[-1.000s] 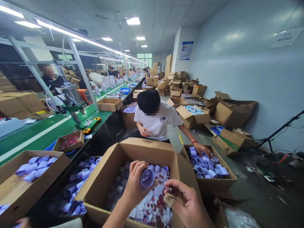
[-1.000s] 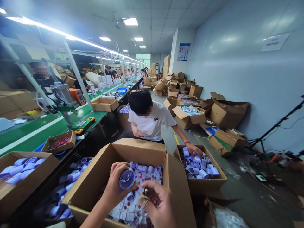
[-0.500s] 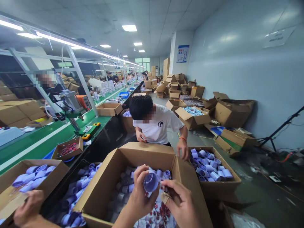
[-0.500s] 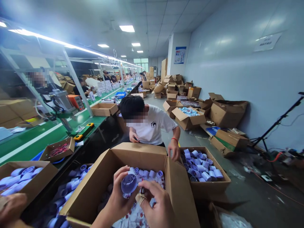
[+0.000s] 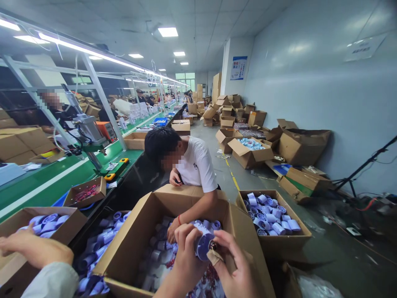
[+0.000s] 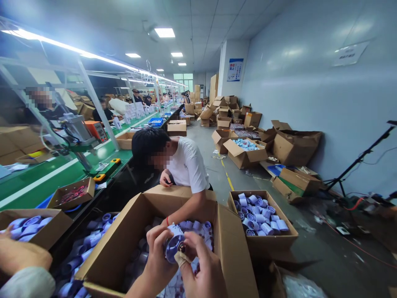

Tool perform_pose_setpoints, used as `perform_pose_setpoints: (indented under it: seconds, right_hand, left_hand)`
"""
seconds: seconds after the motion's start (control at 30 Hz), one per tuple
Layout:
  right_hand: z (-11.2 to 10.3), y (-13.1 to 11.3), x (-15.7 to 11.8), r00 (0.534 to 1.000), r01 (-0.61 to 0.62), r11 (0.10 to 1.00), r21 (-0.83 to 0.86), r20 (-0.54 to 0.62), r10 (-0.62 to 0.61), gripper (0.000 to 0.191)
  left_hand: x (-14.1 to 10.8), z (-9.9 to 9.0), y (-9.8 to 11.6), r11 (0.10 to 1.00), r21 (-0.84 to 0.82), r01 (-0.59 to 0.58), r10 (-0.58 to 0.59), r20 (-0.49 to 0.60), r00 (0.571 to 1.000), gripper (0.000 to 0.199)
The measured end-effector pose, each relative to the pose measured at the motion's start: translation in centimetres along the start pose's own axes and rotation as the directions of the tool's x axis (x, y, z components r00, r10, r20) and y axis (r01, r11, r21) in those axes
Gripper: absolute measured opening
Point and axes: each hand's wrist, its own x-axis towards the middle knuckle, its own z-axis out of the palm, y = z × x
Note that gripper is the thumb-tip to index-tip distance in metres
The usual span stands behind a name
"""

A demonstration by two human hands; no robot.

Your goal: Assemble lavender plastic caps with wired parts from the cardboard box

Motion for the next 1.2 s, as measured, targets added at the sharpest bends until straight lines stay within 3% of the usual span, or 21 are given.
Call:
perform_pose_setpoints:
  seconds: [0.07,0.2,0.33,0.53,0.63,0.8,0.9,1.07,1.2]
  right_hand:
    - [0.2,0.2,-0.2,0.988,0.134,0.982,-0.133,-0.064,-0.143,0.021]
    - [0.7,0.3,-0.3,0.881,0.331,0.835,-0.440,-0.173,-0.441,0.013]
    - [0.9,-0.1,0.2,0.868,0.336,0.750,-0.570,-0.121,-0.481,0.007]
    - [0.8,-0.6,0.8,0.862,0.425,0.750,-0.507,-0.028,-0.507,0.011]
    - [1.2,-0.3,0.6,0.889,0.374,0.834,-0.407,-0.101,-0.448,0.007]
    - [2.2,0.0,0.5,0.962,0.142,0.982,-0.124,-0.214,-0.167,0.015]
    - [2.7,-0.4,0.9,0.983,0.042,0.999,0.000,-0.179,-0.041,0.033]
    - [2.7,-0.8,1.6,0.990,-0.105,0.992,0.074,-0.084,0.111,0.030]
    - [2.6,-0.2,1.5,0.994,-0.055,0.998,0.025,-0.092,0.057,0.035]
  left_hand:
    - [0.2,0.2,0.3,0.999,-0.042,0.008,-0.008,-0.010,1.000,0.040]
    - [0.7,0.4,0.7,0.989,-0.151,-0.003,0.003,-0.004,1.000,0.037]
    - [1.1,0.7,0.8,0.982,-0.172,-0.072,0.065,-0.048,0.997,0.037]
    - [0.9,1.0,0.4,0.973,-0.217,-0.074,0.043,-0.146,0.988,0.043]
    - [0.9,0.8,0.4,0.978,-0.200,-0.057,0.038,-0.097,0.994,0.044]
    - [1.2,0.6,0.7,0.978,-0.197,-0.075,0.063,-0.066,0.996,0.033]
    - [1.1,0.9,0.7,0.977,-0.188,-0.095,0.078,-0.095,0.992,0.027]
    - [0.9,1.3,0.4,0.984,-0.156,-0.085,0.066,-0.121,0.990,0.018]
    - [1.5,1.2,0.2,0.972,-0.195,-0.128,0.114,-0.081,0.990,0.014]
